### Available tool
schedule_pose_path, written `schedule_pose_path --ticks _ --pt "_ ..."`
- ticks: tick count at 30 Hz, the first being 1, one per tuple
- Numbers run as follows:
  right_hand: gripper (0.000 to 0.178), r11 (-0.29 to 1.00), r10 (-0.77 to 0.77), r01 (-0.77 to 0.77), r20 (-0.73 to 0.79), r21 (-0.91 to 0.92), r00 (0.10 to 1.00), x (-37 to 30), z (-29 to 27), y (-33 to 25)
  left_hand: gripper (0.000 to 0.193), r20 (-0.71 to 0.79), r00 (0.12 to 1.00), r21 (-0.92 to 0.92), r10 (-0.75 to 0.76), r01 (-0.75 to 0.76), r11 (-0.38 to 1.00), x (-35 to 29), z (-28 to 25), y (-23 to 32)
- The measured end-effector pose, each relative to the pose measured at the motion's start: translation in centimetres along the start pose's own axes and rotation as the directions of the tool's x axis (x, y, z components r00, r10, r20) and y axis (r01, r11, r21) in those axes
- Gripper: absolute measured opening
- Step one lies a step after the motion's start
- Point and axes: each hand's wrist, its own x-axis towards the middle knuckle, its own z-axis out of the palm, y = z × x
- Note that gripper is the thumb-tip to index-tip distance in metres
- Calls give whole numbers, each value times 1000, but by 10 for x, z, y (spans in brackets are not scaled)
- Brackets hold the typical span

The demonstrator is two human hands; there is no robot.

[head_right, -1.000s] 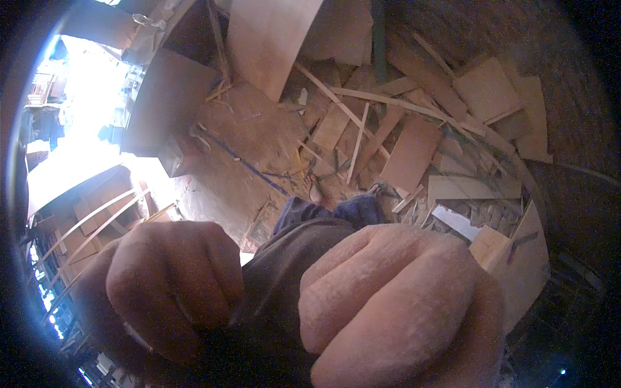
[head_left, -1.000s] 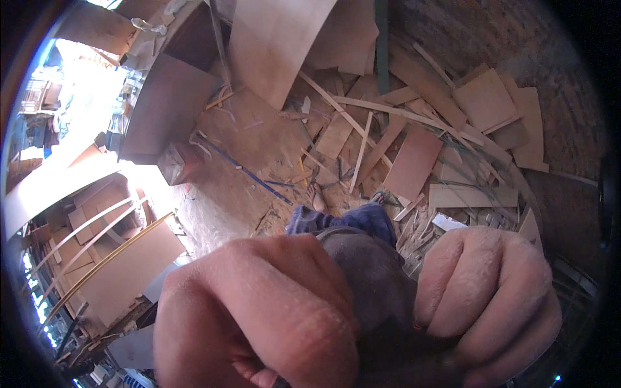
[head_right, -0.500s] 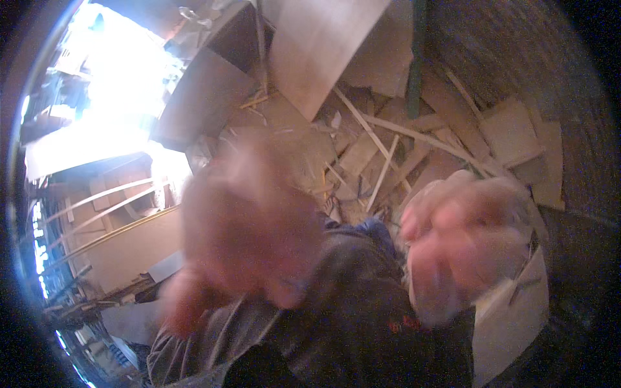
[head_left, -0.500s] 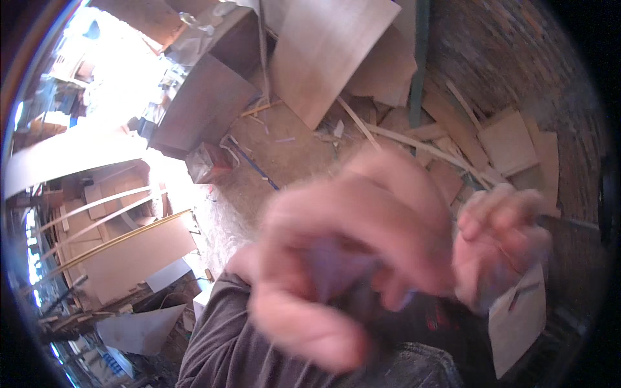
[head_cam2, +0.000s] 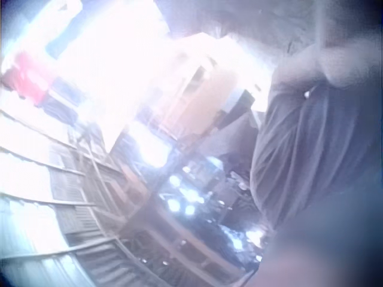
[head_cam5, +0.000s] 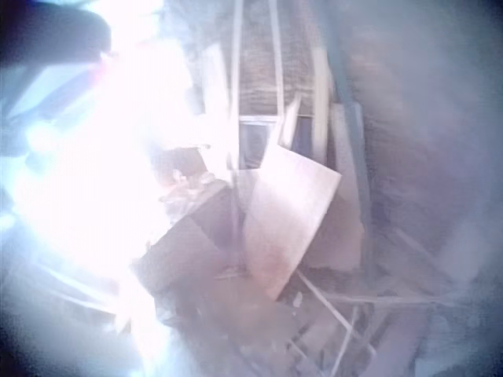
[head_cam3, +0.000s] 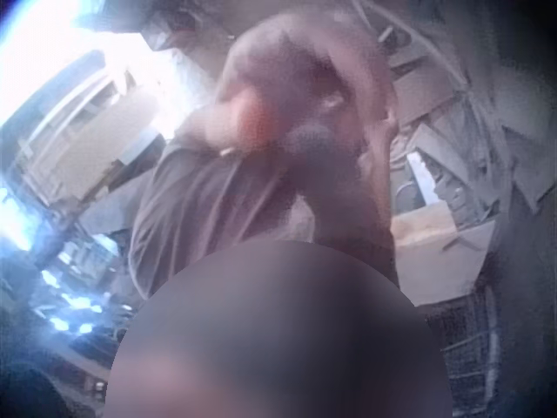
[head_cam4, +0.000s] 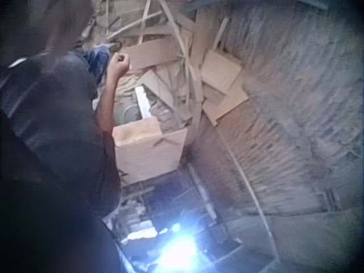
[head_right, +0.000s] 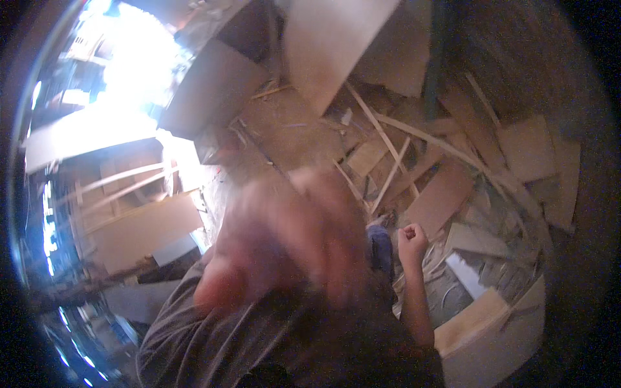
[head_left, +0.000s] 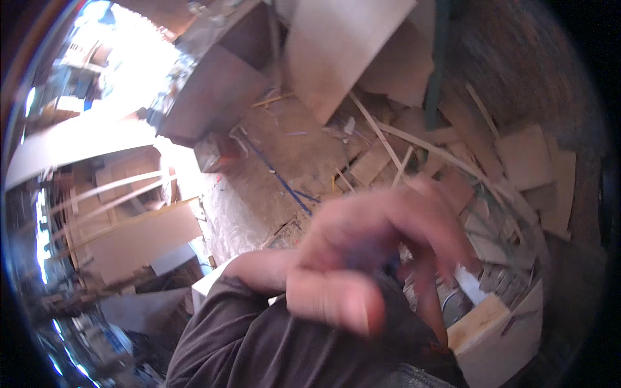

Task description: The person assembles a white wooden cabinet by measuring and positioning wooden pieces, using a hammer and pliers, and fitting components into the cabinet frame.

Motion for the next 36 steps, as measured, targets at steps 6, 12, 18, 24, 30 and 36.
schedule_pose_path --ticks 6,12,18,24,30,36 --pt "21 919 346 -265 277 -291 896 46 76 189 46 -687 624 612 -372 773 166 -179 -224 -189" --pt "11 789 498 -292 285 -540 819 137 194 299 105 -862 -63 324 -502 694 -643 -454 -282 -278" --pt "30 888 354 -141 453 -438 818 227 358 331 116 -943 -227 69 -243 580 -812 -409 -253 -309" --pt "60 830 311 -123 268 -544 912 277 439 415 114 -942 -185 109 -280 620 -777 -419 -259 -319" --pt "41 654 386 -549 394 520 834 240 352 368 111 -938 -209 100 -275 597 -796 -411 -241 -320" --pt "58 141 345 -566 495 813 797 193 136 210 79 -934 144 315 -327 764 -563 -420 -227 -322"
